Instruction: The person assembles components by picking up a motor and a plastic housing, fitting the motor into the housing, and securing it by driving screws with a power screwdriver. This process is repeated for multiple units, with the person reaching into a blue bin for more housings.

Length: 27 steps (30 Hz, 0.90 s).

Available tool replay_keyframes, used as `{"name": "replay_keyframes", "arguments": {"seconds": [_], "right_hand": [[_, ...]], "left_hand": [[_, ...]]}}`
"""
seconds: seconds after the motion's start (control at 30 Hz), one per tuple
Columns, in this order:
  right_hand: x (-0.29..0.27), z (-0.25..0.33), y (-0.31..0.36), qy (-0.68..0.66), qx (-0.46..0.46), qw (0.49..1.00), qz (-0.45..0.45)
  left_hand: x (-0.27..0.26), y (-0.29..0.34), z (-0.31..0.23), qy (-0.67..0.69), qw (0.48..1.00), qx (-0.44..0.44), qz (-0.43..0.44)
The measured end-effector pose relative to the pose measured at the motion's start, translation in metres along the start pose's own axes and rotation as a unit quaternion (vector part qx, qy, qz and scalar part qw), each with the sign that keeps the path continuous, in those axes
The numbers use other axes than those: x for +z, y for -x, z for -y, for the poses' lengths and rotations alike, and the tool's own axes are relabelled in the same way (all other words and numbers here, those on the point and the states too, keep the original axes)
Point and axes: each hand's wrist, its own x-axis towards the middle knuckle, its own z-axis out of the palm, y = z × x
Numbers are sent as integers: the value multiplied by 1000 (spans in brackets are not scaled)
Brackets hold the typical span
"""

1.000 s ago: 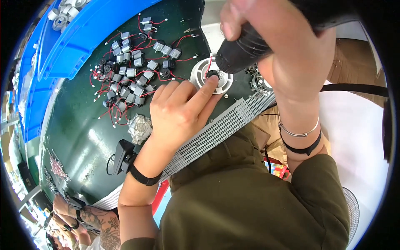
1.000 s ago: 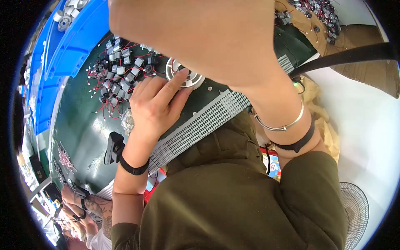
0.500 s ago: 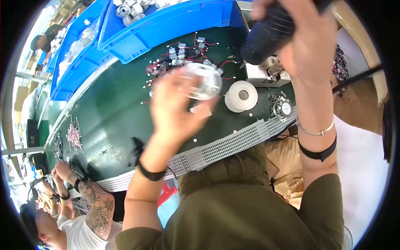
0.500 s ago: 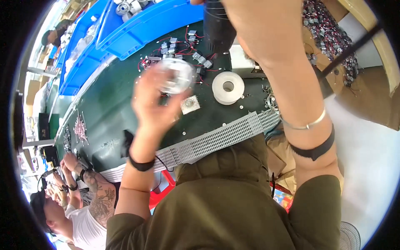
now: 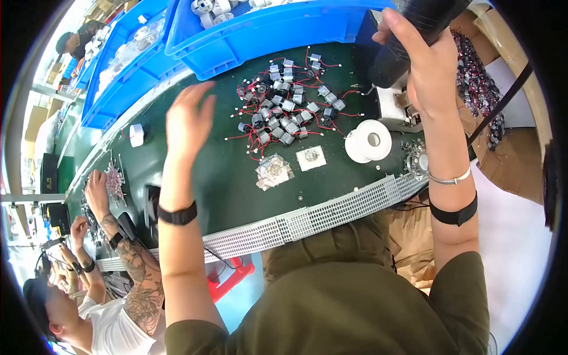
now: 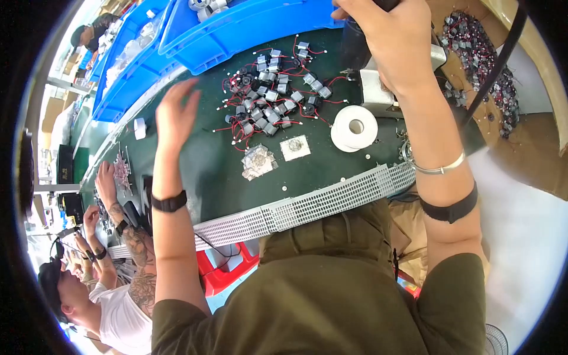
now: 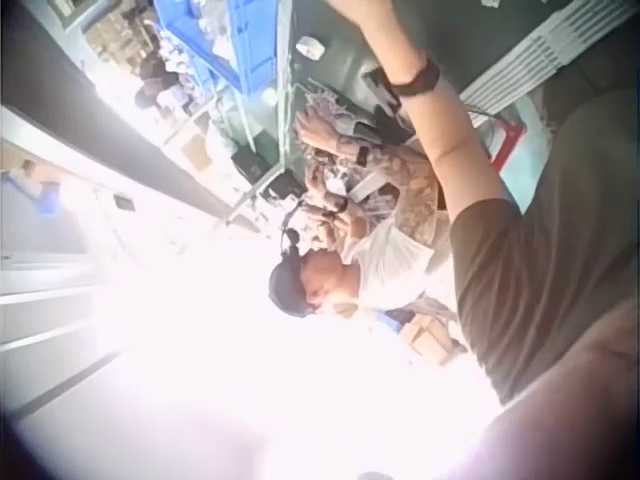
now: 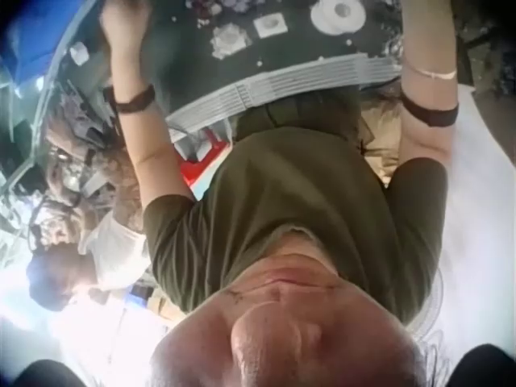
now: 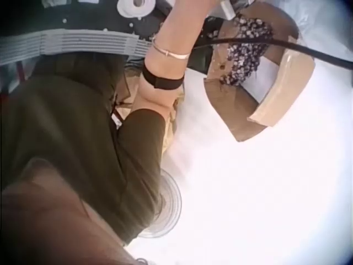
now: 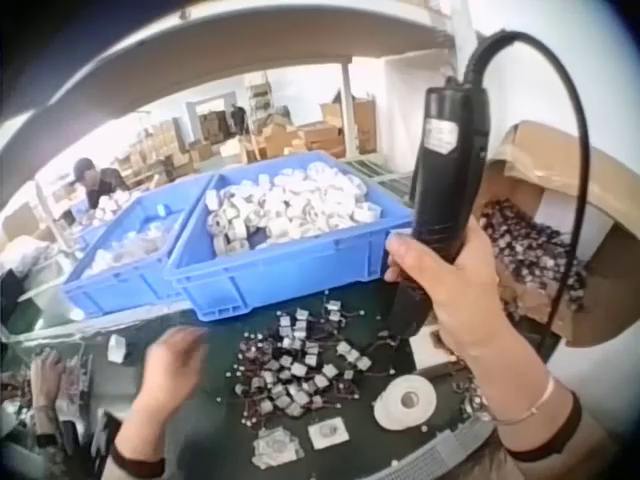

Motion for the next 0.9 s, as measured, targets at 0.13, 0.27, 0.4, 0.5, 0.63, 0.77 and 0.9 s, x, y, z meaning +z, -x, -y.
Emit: {"name": "replay_keyframes", "arguments": {"seconds": [0.13,0.27,0.4,0.5,0.63,0.77,0.9], "right_hand": [[-3,-3,1,30,-3,999,18],[1,-11,17,78,-70,992,-74],[9,-11,53,122,-115,985,-28],[28,-15,66,97,82,973,194],[39,-16,71,28,142,964,224],[11,0,69,48,112,976,182],[-15,10,62,124,86,969,197]], "left_hand": [[44,-30,27,99,982,20,162],[48,-34,39,126,977,9,172],[18,-34,29,286,944,-166,-4],[-2,-31,-66,214,977,-19,-19],[-1,-18,-113,56,964,257,-40],[-28,-57,-103,75,972,223,15],[-28,-173,-39,26,997,43,-56]]}}
